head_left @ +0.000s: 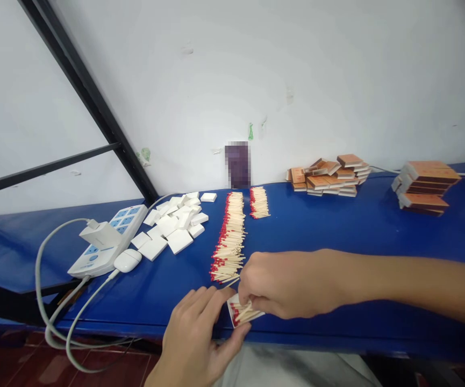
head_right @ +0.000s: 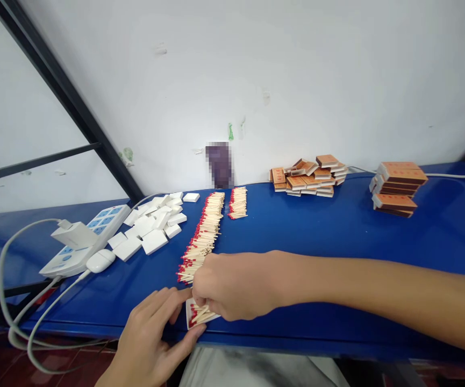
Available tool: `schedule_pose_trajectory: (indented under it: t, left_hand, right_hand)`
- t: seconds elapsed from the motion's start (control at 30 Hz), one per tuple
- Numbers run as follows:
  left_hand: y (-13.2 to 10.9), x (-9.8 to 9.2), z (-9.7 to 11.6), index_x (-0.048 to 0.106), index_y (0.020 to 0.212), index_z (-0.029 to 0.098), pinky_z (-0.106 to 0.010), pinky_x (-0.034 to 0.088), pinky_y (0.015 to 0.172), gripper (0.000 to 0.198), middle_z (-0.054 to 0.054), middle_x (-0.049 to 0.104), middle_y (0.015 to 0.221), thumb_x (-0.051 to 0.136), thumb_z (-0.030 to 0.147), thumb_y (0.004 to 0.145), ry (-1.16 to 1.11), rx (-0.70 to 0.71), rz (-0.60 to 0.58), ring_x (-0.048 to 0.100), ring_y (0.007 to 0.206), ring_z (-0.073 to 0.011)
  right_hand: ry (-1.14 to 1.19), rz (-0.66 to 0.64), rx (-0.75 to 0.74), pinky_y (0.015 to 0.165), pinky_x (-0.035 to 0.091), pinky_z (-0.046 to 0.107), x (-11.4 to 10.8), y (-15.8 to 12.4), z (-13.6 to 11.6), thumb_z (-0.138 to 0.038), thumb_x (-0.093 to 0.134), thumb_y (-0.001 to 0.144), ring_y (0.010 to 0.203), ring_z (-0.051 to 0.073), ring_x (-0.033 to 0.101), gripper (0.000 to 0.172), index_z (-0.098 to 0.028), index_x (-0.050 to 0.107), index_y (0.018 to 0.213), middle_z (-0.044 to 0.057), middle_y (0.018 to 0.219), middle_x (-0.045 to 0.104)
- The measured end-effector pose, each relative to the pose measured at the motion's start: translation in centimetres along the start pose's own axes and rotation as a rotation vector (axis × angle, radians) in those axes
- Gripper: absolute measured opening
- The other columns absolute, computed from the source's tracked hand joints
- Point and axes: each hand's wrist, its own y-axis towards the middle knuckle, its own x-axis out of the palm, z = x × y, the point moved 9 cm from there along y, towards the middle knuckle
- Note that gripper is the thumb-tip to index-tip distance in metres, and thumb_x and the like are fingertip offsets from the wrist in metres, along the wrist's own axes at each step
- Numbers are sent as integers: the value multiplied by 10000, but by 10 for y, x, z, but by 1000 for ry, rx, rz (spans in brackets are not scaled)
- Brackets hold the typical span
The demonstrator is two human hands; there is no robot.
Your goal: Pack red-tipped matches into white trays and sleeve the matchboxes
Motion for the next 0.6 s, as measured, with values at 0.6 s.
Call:
schedule_pose_trajectory:
  t: [0.6]
  left_hand:
    - [1, -4, -1, 589, 1092, 216, -280, 440, 550, 229, 15, 590, 668, 569, 400, 958, -10, -13, 25, 614, 613, -190]
  right_hand:
    - [-235, 6, 29, 493, 254, 267, 9, 1, -7, -106, 525, 847, 616, 131, 427, 132, -138, 640, 789, 55, 827, 632]
